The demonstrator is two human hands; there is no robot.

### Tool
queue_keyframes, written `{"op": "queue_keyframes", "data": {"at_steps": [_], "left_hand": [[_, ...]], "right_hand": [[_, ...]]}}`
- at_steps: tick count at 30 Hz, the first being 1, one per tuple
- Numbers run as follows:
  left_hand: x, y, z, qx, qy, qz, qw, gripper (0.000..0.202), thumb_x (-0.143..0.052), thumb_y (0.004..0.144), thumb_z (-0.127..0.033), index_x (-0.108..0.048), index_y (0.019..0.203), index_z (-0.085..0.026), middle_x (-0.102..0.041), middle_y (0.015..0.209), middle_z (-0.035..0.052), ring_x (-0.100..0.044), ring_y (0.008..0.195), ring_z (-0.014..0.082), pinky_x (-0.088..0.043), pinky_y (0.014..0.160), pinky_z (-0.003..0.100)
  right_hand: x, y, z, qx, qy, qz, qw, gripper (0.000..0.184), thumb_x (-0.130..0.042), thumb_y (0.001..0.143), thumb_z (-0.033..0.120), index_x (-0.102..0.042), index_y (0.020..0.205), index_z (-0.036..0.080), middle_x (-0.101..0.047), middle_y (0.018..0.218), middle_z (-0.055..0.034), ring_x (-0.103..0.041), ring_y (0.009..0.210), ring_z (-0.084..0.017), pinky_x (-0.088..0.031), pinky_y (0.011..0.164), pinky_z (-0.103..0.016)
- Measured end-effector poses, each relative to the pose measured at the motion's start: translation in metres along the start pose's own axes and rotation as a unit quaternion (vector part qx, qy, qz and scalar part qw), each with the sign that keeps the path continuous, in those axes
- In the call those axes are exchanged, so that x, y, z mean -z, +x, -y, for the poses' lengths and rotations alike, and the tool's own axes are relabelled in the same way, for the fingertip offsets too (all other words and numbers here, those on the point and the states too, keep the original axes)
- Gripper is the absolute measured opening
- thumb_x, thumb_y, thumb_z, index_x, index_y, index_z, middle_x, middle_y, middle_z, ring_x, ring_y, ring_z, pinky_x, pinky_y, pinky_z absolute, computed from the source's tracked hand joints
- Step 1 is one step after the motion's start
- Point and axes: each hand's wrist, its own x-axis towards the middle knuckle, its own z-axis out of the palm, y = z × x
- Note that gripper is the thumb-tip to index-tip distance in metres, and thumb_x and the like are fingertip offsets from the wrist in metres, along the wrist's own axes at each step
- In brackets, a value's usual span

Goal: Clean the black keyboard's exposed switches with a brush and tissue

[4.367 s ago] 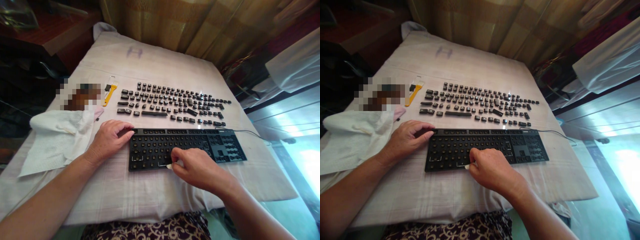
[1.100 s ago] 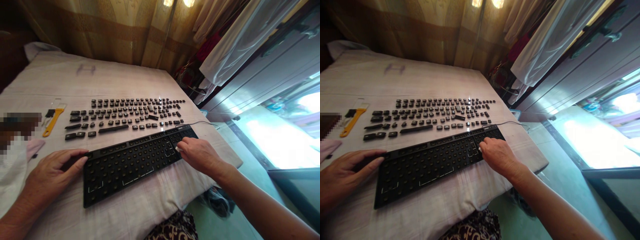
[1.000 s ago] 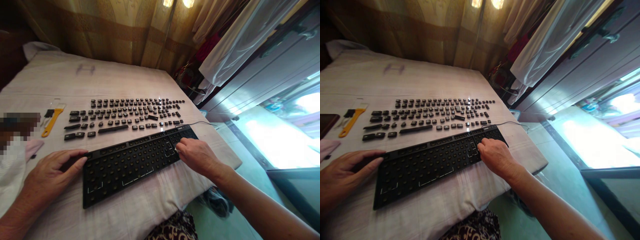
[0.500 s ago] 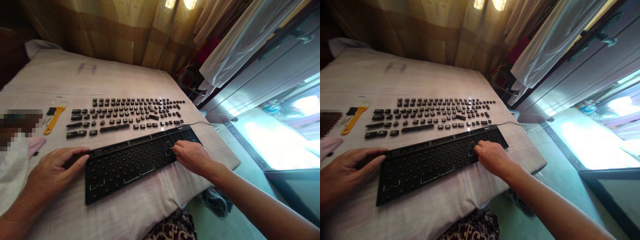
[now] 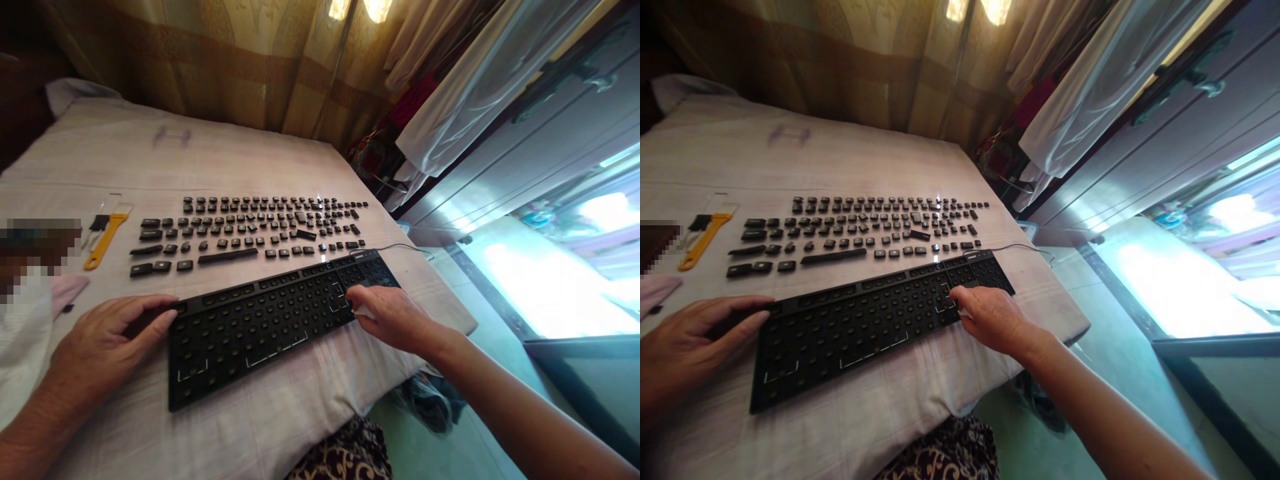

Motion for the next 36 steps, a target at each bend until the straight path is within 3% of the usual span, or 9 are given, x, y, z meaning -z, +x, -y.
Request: {"op": "queue_keyframes", "data": {"at_steps": [6, 11, 17, 22, 26, 31, 36], "left_hand": [[-0.003, 0.003, 0.002, 0.015, -0.014, 0.009, 1.0, 0.059, -0.048, 0.064, -0.073, -0.073, 0.091, -0.027, -0.076, 0.098, 0.0062, -0.069, 0.097, 0.0319, -0.049, 0.103, 0.049], [-0.005, 0.002, 0.008, 0.028, -0.013, 0.012, 0.999, 0.058, -0.05, 0.064, -0.071, -0.074, 0.094, -0.027, -0.075, 0.103, 0.0061, -0.068, 0.102, 0.0323, -0.047, 0.106, 0.05], [-0.008, 0.002, 0.014, 0.013, -0.008, 0.001, 1.0, 0.06, -0.049, 0.066, -0.074, -0.074, 0.095, -0.028, -0.076, 0.104, 0.0055, -0.068, 0.102, 0.0321, -0.048, 0.104, 0.049], [-0.007, 0.001, 0.016, 0.015, -0.011, 0.002, 1.0, 0.061, -0.049, 0.066, -0.075, -0.073, 0.095, -0.027, -0.076, 0.104, 0.006, -0.068, 0.101, 0.0318, -0.049, 0.104, 0.048], [-0.006, 0.002, 0.015, 0.018, -0.01, 0.007, 1.0, 0.061, -0.051, 0.064, -0.075, -0.073, 0.094, -0.028, -0.076, 0.104, 0.0059, -0.068, 0.102, 0.0318, -0.048, 0.104, 0.048], [-0.006, 0.002, 0.009, 0.033, -0.014, 0.012, 0.999, 0.058, -0.051, 0.063, -0.071, -0.073, 0.094, -0.027, -0.076, 0.102, 0.0061, -0.069, 0.1, 0.0324, -0.048, 0.103, 0.049], [-0.003, 0.002, 0.003, 0.044, -0.017, 0.02, 0.999, 0.059, -0.051, 0.061, -0.069, -0.073, 0.093, -0.026, -0.075, 0.103, 0.0074, -0.068, 0.102, 0.0331, -0.046, 0.106, 0.05]], "right_hand": [[0.003, -0.001, -0.006, 0.015, 0.09, 0.006, 0.996, 0.032, -0.056, 0.079, 0.009, -0.059, 0.108, 0.022, -0.076, 0.096, -0.0032, -0.071, 0.089, -0.02, -0.047, 0.08, -0.029], [0.004, -0.003, -0.012, -0.057, 0.224, -0.076, 0.97, 0.021, -0.06, 0.079, 0.015, -0.059, 0.099, 0.022, -0.075, 0.089, -0.0013, -0.071, 0.083, -0.018, -0.05, 0.077, -0.028], [0.001, -0.008, -0.013, -0.044, 0.162, -0.081, 0.982, 0.025, -0.058, 0.079, 0.012, -0.06, 0.103, 0.022, -0.076, 0.091, -0.0014, -0.071, 0.083, -0.018, -0.049, 0.078, -0.029], [0.005, -0.005, 0.003, -0.027, 0.029, -0.001, 0.999, 0.025, -0.055, 0.083, 0.011, -0.062, 0.106, 0.02, -0.076, 0.096, -0.0057, -0.071, 0.09, -0.022, -0.046, 0.077, -0.029], [0.017, 0.002, 0.018, -0.033, -0.046, 0.067, 0.996, 0.026, -0.054, 0.086, 0.009, -0.063, 0.108, 0.019, -0.077, 0.098, -0.0082, -0.072, 0.094, -0.024, -0.044, 0.075, -0.029], [0.024, 0.009, 0.025, -0.026, -0.051, 0.094, 0.994, 0.031, -0.052, 0.089, 0.009, -0.063, 0.116, 0.019, -0.078, 0.102, -0.0083, -0.073, 0.097, -0.023, -0.045, 0.078, -0.028], [0.006, 0.008, 0.03, -0.082, -0.013, 0.055, 0.995, 0.031, -0.053, 0.091, 0.01, -0.062, 0.119, 0.018, -0.074, 0.112, -0.0095, -0.071, 0.104, -0.024, -0.047, 0.084, -0.029]]}}
